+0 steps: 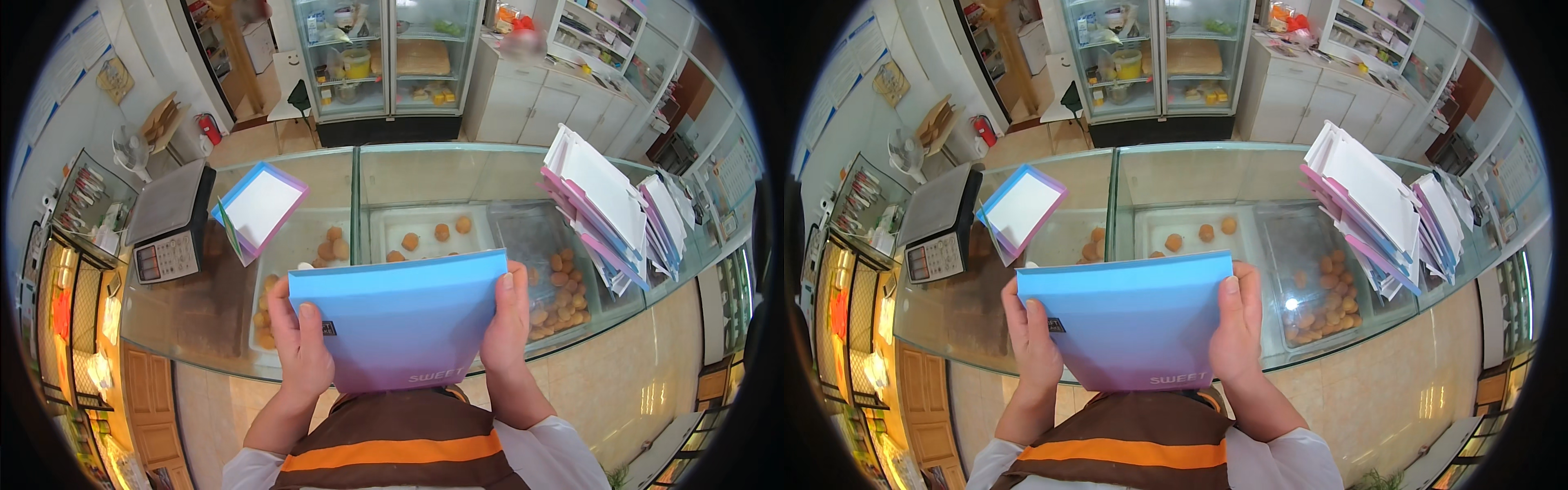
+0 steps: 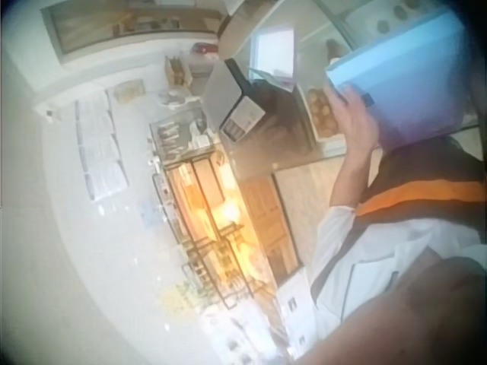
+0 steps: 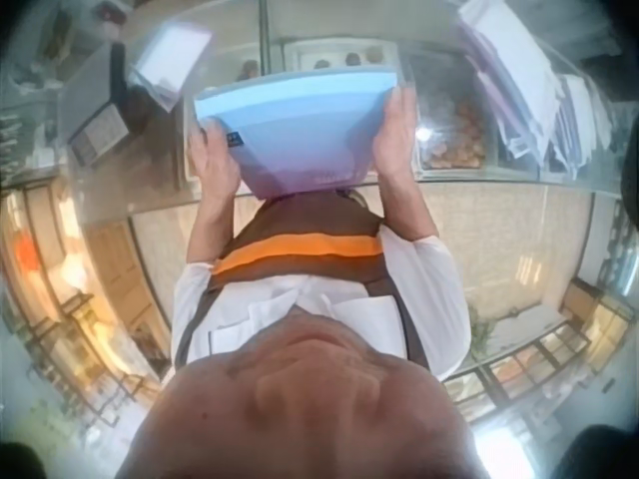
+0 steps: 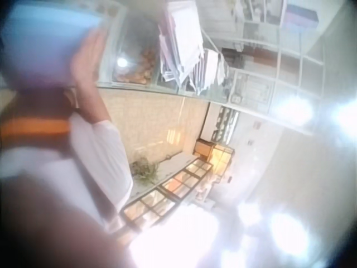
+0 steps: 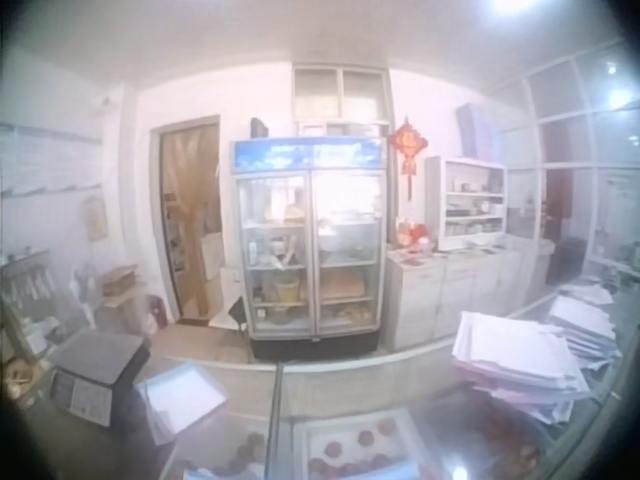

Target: The person assembles multiple small cardboard boxes by folding flaps and inserting colored plastic frames into the box openings. The person repeatedly picks up flat boxes, folds them into shape, and inserts frames of different colors, then stacks the finished boxes on the counter.

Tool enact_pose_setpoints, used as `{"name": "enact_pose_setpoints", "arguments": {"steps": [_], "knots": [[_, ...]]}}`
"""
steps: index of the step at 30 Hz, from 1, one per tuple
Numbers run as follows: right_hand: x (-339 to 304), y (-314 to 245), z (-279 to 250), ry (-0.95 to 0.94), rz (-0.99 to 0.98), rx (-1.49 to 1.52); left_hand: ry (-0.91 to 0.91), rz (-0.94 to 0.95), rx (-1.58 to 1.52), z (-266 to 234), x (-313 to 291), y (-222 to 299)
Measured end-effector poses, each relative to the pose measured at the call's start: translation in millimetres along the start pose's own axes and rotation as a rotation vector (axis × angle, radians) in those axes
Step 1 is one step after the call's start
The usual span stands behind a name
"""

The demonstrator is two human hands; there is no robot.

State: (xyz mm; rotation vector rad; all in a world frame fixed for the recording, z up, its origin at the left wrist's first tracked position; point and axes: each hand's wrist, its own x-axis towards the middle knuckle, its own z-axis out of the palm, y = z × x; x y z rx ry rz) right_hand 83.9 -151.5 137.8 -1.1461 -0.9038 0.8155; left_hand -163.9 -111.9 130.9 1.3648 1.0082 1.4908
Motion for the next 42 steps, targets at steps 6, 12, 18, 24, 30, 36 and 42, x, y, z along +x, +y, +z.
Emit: {"name": "enact_pose_setpoints", "arguments": {"steps": [6, 12, 18, 24, 30, 36, 42], "knots": [[-4, 10, 12, 0.113, -0.14, -0.004, 0.202, 0.248, 0.125, 4, -4, -18], [-7, 1, 7, 0.055, -0.015, 0.113, 0.115, 0.112, 0.112, -7, -9, -10], [-13, 7, -1, 0.118, 0.152, 0.232, 0.248, -0.038, -0.096, 9, -14, -2], [-28, 11, 2, 0.19, 0.177, 0.092, 0.085, -0.215, -0.042, -15, -33, -10], [-24, 6, 11, 0.219, 0.114, 0.056, 0.233, -0.091, -0.011, 10, -25, -7], [-14, 3, -8, 0.072, 0.077, 0.129, 0.171, 0.062, -0.089, 4, -15, 1], [17, -24, -14, -0.13, 0.029, 0.343, -0.029, -0.006, -0.368, -10, 15, 16]]}}
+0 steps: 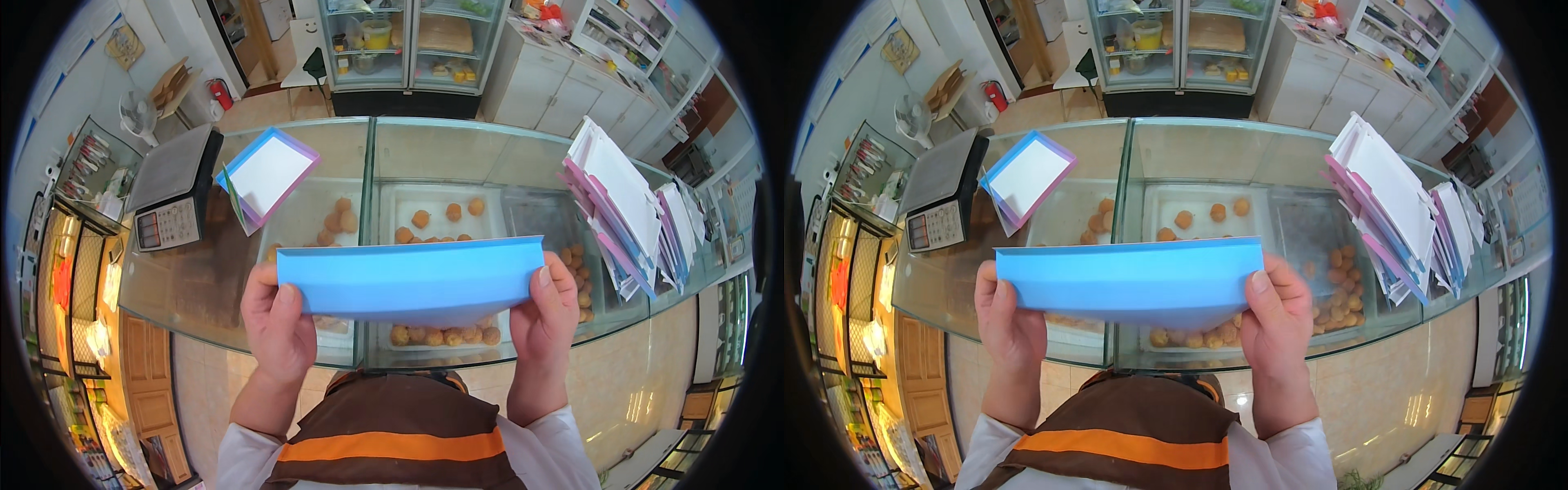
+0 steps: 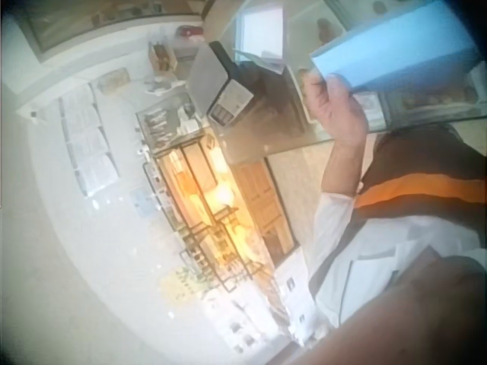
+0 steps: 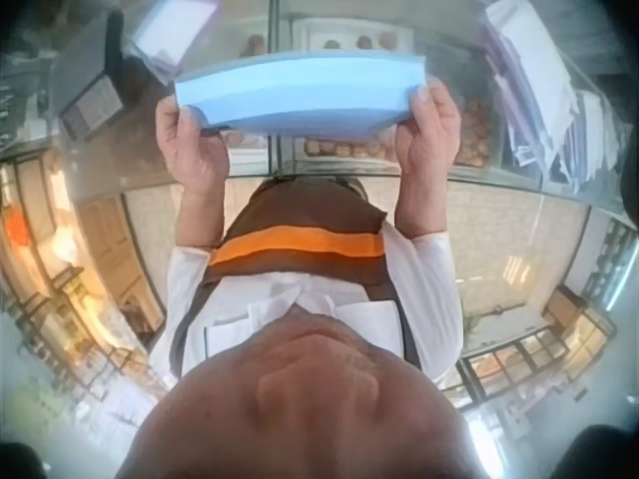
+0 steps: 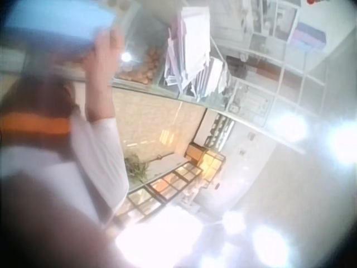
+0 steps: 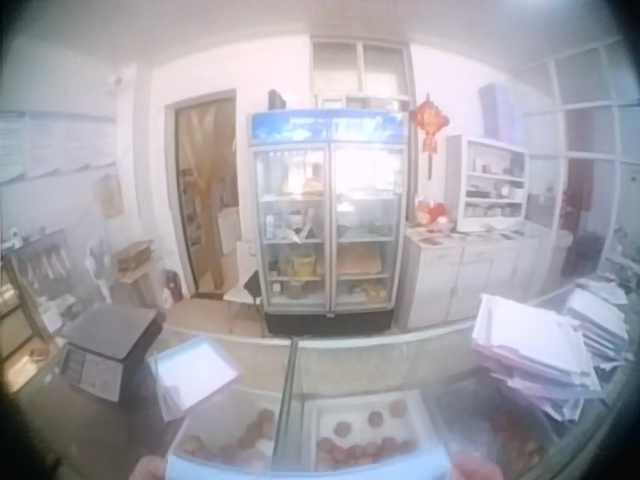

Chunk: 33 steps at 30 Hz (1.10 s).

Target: The person assembles multiple small cardboard boxes by folding flaps and inserting colored plastic frames into the box openings. The person repeatedly picks up flat boxes, folds them into shape, and inserts frames of different colors, then stacks the finished boxes on the counter.

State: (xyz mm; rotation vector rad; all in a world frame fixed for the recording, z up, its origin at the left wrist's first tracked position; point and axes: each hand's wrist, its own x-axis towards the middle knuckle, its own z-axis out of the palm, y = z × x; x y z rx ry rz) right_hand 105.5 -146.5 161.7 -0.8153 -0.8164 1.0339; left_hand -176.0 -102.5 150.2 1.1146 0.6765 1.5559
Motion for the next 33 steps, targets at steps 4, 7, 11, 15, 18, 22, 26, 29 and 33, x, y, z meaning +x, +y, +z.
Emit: {"name": "enact_pose_setpoints", "arguments": {"steps": [4, 7, 11, 15, 18, 22, 26, 29, 33], "knots": [[11, 6, -37, -0.333, 0.112, -0.083, -0.321, -0.155, 0.005, -49, 17, -17], [14, 9, -57, -0.697, 0.216, -0.523, -0.766, -0.308, 0.28, -90, 11, -32], [-11, 64, -93, -1.096, 0.123, -1.012, -1.158, -0.268, 0.841, -111, -25, -77], [-26, 107, -109, -1.092, 0.088, -1.2, -1.038, -0.172, 1.032, -115, -45, -117], [-28, 117, -111, -1.053, 0.076, -1.255, -0.934, -0.316, 1.152, -100, -37, -112], [-25, 124, -110, -0.892, -0.009, -1.239, -1.065, -0.066, 1.03, -106, -29, -104], [-25, 107, -97, -0.927, 0.15, -1.29, -1.097, 0.022, 1.1, -116, -40, -105], [-28, 101, -94, -0.966, 0.004, -1.306, -1.095, 0.028, 1.133, -112, -40, -104], [-42, 117, -114, -0.896, -0.067, -1.352, -1.085, 0.036, 1.187, -91, -41, -102]]}}
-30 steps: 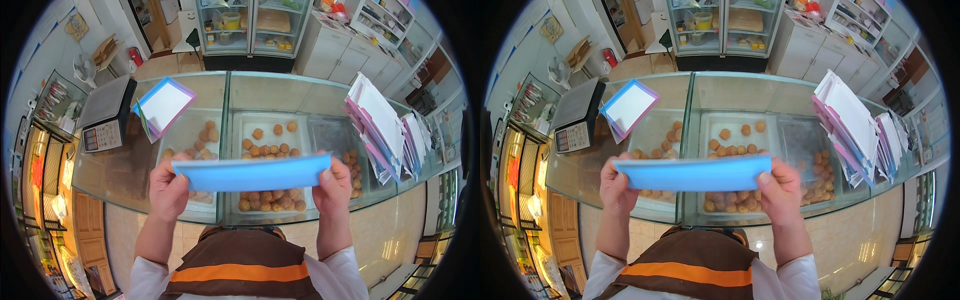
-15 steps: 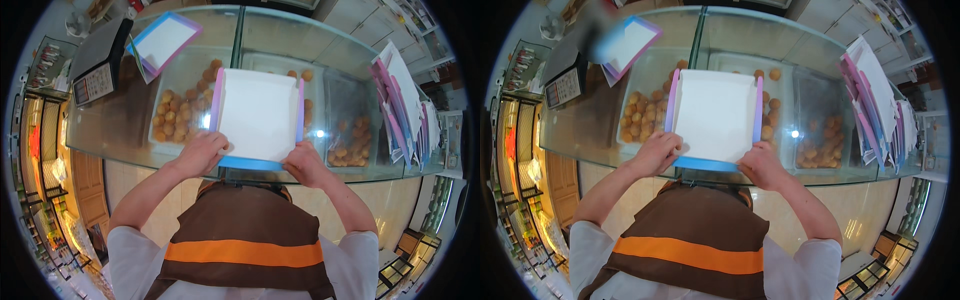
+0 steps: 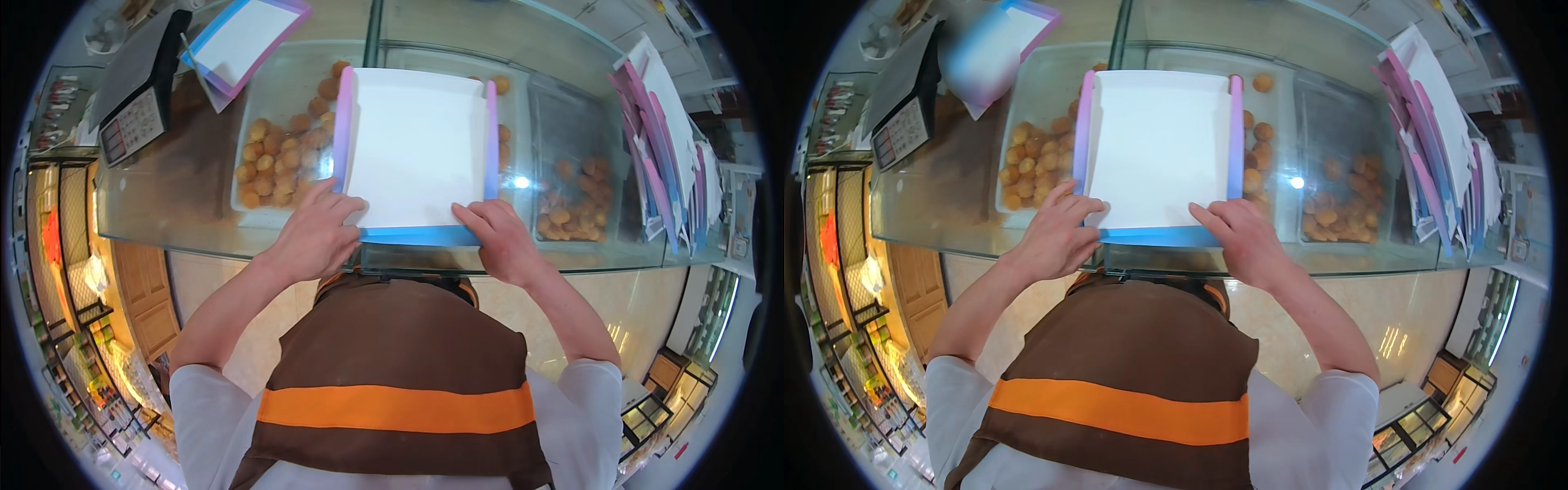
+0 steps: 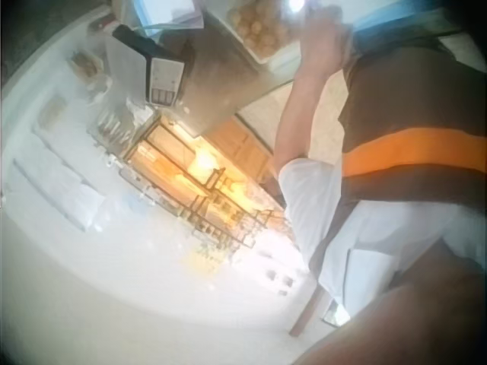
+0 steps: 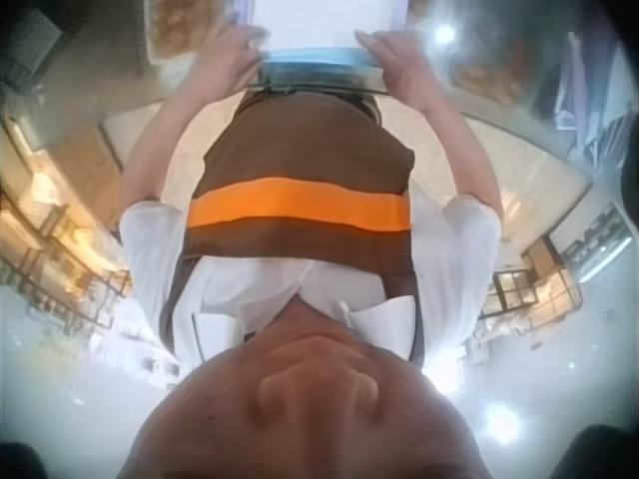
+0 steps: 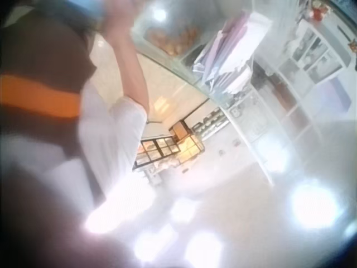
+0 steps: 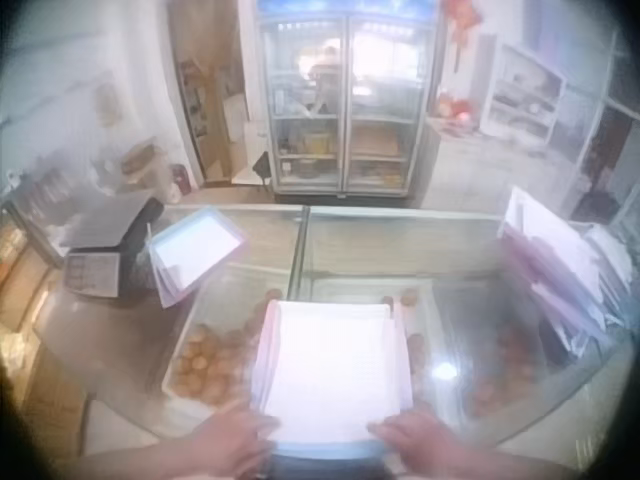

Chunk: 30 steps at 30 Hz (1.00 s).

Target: The person assembles multiple small cardboard boxes by folding flaps and inserting colored plastic frames into the box openings. The person repeatedly picks up flat boxes, folds them into shape, and inserts frames of different colors, then stacks the finished boxes on the counter.

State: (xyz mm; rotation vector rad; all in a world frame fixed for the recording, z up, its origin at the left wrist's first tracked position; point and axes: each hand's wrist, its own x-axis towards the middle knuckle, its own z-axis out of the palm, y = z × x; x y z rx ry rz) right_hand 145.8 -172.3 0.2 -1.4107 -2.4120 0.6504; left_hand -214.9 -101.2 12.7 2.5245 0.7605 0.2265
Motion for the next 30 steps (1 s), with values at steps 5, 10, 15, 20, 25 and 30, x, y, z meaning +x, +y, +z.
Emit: {"name": "enact_pose_setpoints", "arguments": {"steps": [5, 10, 15, 20, 25, 30], "knots": [[11, 0, 7, 0.071, 0.008, 0.049, 0.044, 0.157, -0.073, 36, 60, 25], [6, 8, 12, 0.134, 0.003, 0.117, 0.027, 0.129, -0.166, 77, 118, 50], [-6, 4, 9, 0.246, 0.052, 0.199, 0.0, 0.145, -0.198, 73, 116, 48], [-12, 10, 12, 0.275, -0.027, 0.01, -0.011, 0.146, -0.207, 67, 115, 51], [-4, -3, 18, 0.215, -0.074, -0.102, 0.112, 0.198, -0.116, 80, 107, 50], [9, -33, 4, 0.322, 0.009, 0.028, 0.259, 0.081, 0.046, 73, 95, 57]]}}
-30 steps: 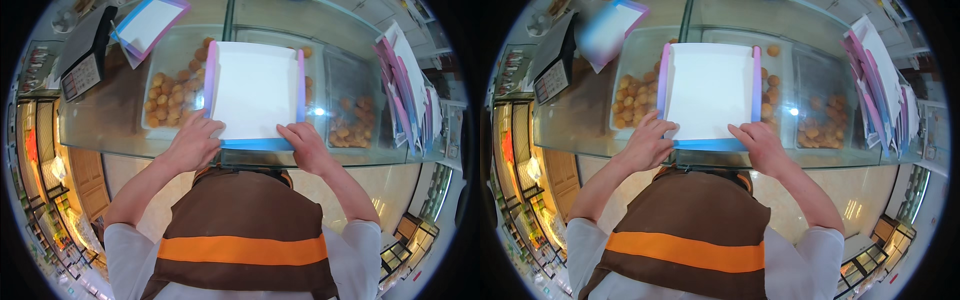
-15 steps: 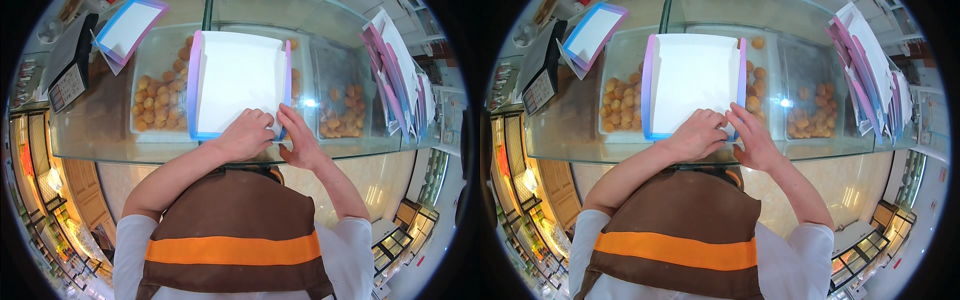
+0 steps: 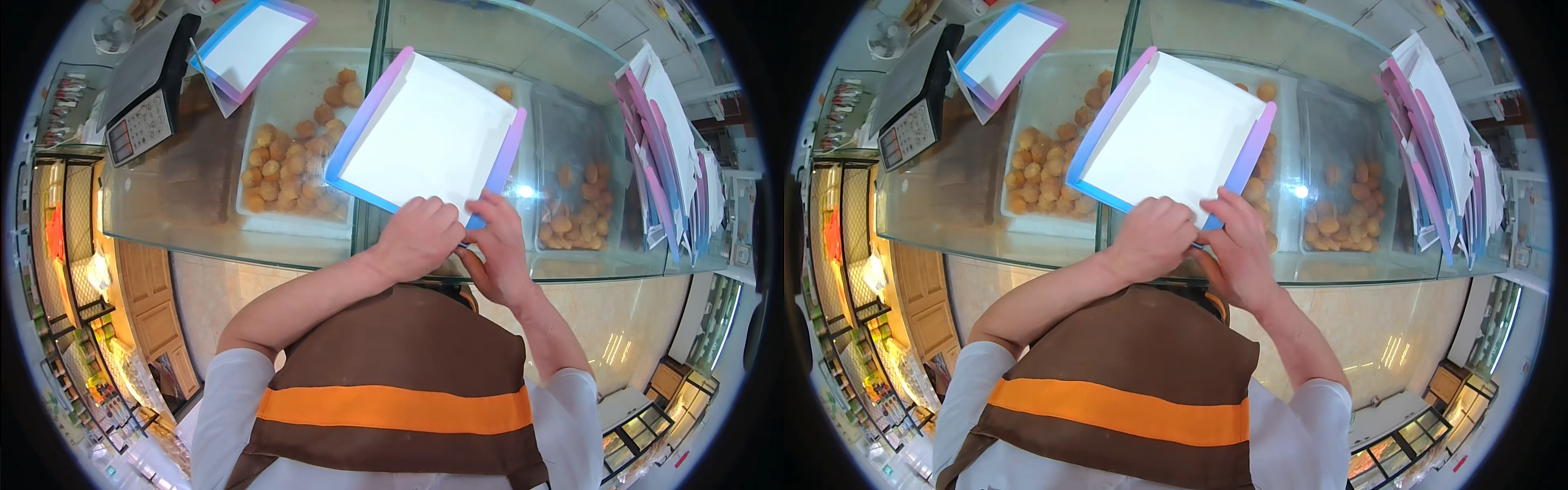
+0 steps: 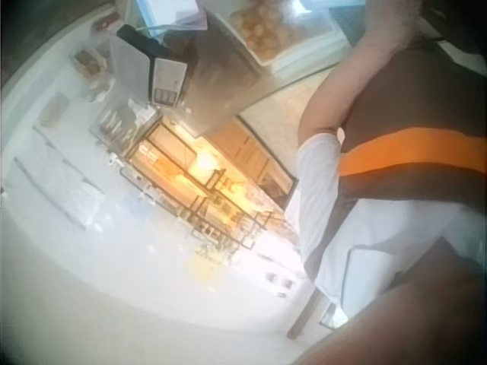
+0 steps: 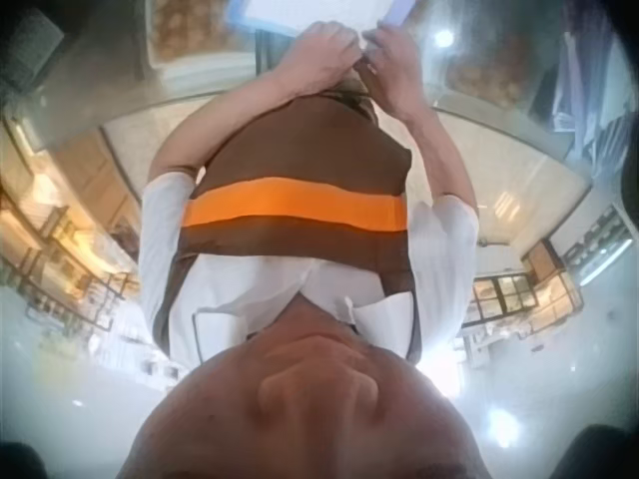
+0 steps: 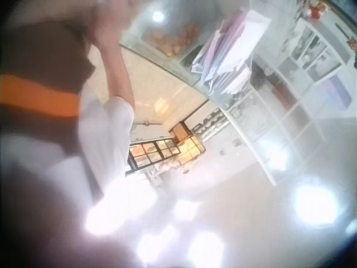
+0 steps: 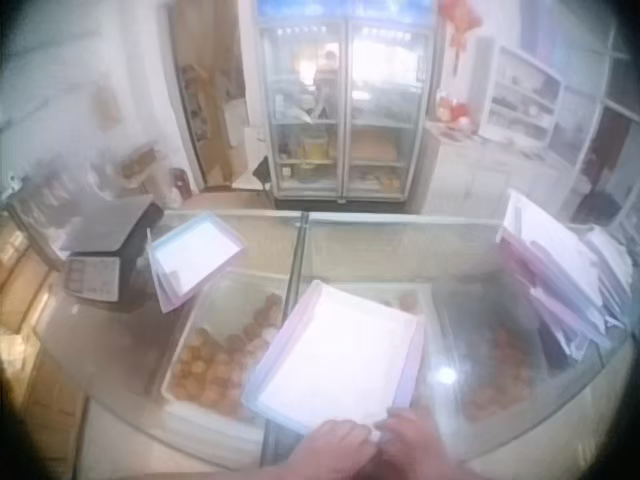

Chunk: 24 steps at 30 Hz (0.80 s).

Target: The person assembles multiple small cardboard boxes by folding flaps and inserting colored plastic frames into the box openings. The person repeatedly picks up flat boxes, folds them into shape, and inserts frames of different colors, then stacks the finished boxes on the counter.

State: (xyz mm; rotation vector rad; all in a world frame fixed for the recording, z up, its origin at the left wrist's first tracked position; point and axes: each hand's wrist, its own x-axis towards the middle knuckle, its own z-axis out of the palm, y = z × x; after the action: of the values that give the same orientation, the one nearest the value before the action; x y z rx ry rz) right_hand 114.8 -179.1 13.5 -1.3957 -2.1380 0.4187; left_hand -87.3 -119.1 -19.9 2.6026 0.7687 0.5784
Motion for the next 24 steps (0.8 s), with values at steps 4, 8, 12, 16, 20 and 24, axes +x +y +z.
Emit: {"name": "enact_pose_setpoints", "arguments": {"steps": [4, 8, 12, 16, 20, 24], "knots": [[29, -3, -18, 0.49, 0.084, 0.239, 0.703, -0.197, -0.333, -66, 7, -6], [44, 29, -6, 0.583, 0.612, 1.007, 1.168, -0.492, -1.657, -122, 21, -2], [71, 24, -12, 0.716, 0.572, 1.583, 0.745, -0.612, -1.803, -85, -45, -52], [70, 14, -10, 0.575, 0.56, 1.273, 0.421, -0.511, -1.35, -116, -54, -63], [66, -8, 8, 0.366, 0.437, 1.035, 0.688, -0.552, -0.991, -141, -27, -53], [70, -25, 1, 0.443, 0.386, 1.06, 0.641, -0.558, -0.822, -136, -28, -43]]}}
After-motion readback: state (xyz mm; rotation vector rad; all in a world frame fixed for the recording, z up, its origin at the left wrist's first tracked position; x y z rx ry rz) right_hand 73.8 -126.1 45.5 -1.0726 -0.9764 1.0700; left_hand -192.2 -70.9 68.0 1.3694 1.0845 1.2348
